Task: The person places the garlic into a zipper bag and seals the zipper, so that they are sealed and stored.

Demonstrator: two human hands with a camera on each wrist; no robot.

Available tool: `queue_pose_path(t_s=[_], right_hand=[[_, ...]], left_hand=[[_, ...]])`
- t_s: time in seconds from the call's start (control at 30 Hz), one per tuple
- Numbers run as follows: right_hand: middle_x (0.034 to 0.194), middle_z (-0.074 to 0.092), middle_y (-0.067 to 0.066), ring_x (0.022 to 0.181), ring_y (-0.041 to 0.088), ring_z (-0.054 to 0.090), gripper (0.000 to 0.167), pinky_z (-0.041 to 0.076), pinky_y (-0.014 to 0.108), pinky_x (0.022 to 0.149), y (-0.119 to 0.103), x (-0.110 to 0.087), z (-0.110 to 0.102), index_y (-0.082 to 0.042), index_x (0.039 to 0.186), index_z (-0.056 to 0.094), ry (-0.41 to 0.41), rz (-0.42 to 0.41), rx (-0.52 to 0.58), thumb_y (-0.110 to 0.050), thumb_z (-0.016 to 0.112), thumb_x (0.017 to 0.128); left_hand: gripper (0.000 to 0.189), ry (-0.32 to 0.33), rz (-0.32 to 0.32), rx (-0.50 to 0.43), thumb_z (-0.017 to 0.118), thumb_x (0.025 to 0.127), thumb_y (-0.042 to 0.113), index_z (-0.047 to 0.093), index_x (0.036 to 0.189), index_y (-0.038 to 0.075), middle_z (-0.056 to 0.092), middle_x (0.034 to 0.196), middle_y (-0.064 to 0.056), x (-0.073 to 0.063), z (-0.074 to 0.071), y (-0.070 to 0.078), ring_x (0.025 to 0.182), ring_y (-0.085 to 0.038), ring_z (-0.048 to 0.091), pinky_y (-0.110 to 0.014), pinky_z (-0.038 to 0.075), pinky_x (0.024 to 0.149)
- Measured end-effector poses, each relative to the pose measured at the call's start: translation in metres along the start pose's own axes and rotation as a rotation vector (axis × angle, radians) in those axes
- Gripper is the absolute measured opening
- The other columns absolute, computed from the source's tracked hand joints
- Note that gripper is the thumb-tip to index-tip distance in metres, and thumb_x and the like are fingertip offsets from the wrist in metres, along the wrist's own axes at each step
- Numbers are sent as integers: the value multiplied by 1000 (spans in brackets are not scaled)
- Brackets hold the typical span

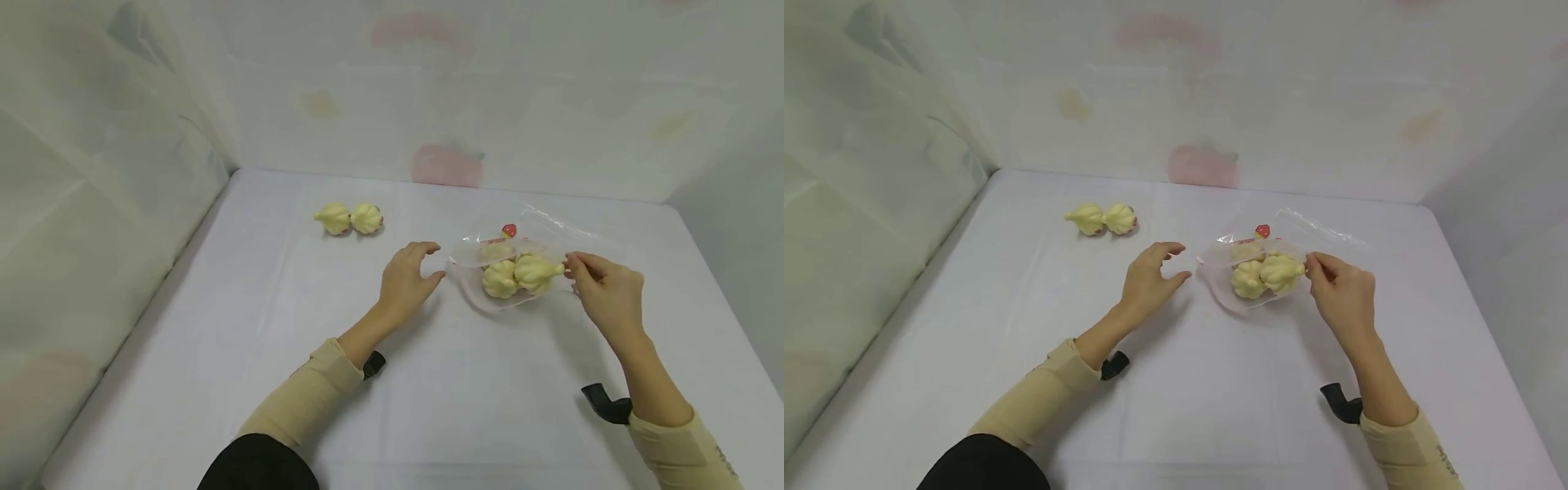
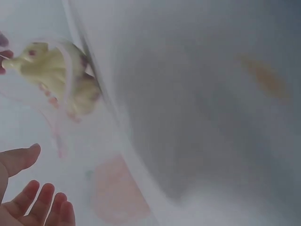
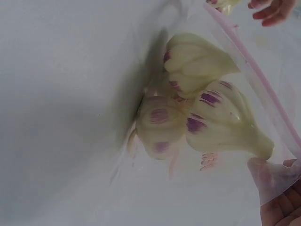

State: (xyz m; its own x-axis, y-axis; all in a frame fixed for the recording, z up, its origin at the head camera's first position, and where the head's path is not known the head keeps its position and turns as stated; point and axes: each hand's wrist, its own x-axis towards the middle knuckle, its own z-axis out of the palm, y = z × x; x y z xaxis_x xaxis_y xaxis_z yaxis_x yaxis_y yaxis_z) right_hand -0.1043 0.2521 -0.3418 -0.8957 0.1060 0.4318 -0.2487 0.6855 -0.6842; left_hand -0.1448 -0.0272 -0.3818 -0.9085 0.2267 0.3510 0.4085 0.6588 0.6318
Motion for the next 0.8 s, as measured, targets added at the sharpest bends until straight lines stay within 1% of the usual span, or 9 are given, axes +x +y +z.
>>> queue_pose_path(t_s=[0.13, 0.23, 0.33, 0.43, 0.53, 0.63, 0.7, 0.8], right_hand=[[85, 67, 33, 65, -28, 45, 22, 40, 1, 53, 0, 1, 0, 18, 101, 67, 2, -2, -1, -2, 60, 94], [86, 67, 33, 65, -27, 46, 23, 41, 1, 53, 0, 2, 0, 18, 102, 67, -4, 7, 10, -3, 60, 94], [87, 66, 33, 65, -27, 47, 24, 41, 1, 53, 0, 2, 0, 18, 103, 66, -10, 18, 17, -4, 59, 95], [87, 66, 33, 65, -27, 47, 25, 41, 1, 53, 0, 1, 0, 19, 103, 66, -9, 22, 19, -3, 59, 95], [86, 67, 32, 65, -27, 47, 24, 41, 1, 53, -1, -1, -1, 19, 103, 66, -4, 22, 12, -3, 59, 95], [85, 67, 33, 65, -27, 47, 24, 41, 1, 54, -2, -2, -1, 19, 102, 66, 3, 21, 11, -3, 59, 95], [85, 67, 33, 65, -27, 47, 25, 41, 1, 54, -2, -2, -1, 19, 102, 66, 7, 23, 14, -3, 58, 95], [85, 67, 33, 65, -27, 47, 25, 42, 1, 54, -2, -3, -1, 19, 102, 66, 10, 29, 21, -3, 58, 95]], left_hand=[[41, 32, -66, -29, 79, 81, 14, 64, 118, 2, 67, 110, -13, -1, -10, -18, 100, -29, 62, -42, 51, 81], [41, 52, -122, -42, 79, 80, 13, 65, 117, 2, 67, 109, -14, -1, -18, -29, 100, -30, 62, -43, 50, 83], [42, 54, -171, -56, 79, 80, 13, 65, 118, 2, 67, 111, -16, -1, -26, -36, 101, -33, 62, -44, 48, 85], [43, 49, -213, -51, 79, 81, 15, 64, 119, 2, 67, 113, -16, -1, -34, -44, 102, -33, 62, -45, 47, 86], [44, 50, -242, -38, 79, 81, 15, 63, 120, 2, 65, 116, -17, 1, -42, -53, 104, -33, 61, -46, 47, 87], [47, 88, -274, -14, 80, 79, 15, 62, 120, 0, 62, 118, -19, 4, -51, -65, 104, -35, 59, -47, 46, 86], [50, 129, -303, 1, 81, 78, 14, 60, 121, -2, 57, 121, -21, 7, -57, -75, 108, -37, 55, -48, 45, 88], [59, 194, -352, 12, 82, 77, 14, 54, 126, -3, 48, 128, -23, 12, -66, -92, 116, -40, 46, -50, 41, 95]])
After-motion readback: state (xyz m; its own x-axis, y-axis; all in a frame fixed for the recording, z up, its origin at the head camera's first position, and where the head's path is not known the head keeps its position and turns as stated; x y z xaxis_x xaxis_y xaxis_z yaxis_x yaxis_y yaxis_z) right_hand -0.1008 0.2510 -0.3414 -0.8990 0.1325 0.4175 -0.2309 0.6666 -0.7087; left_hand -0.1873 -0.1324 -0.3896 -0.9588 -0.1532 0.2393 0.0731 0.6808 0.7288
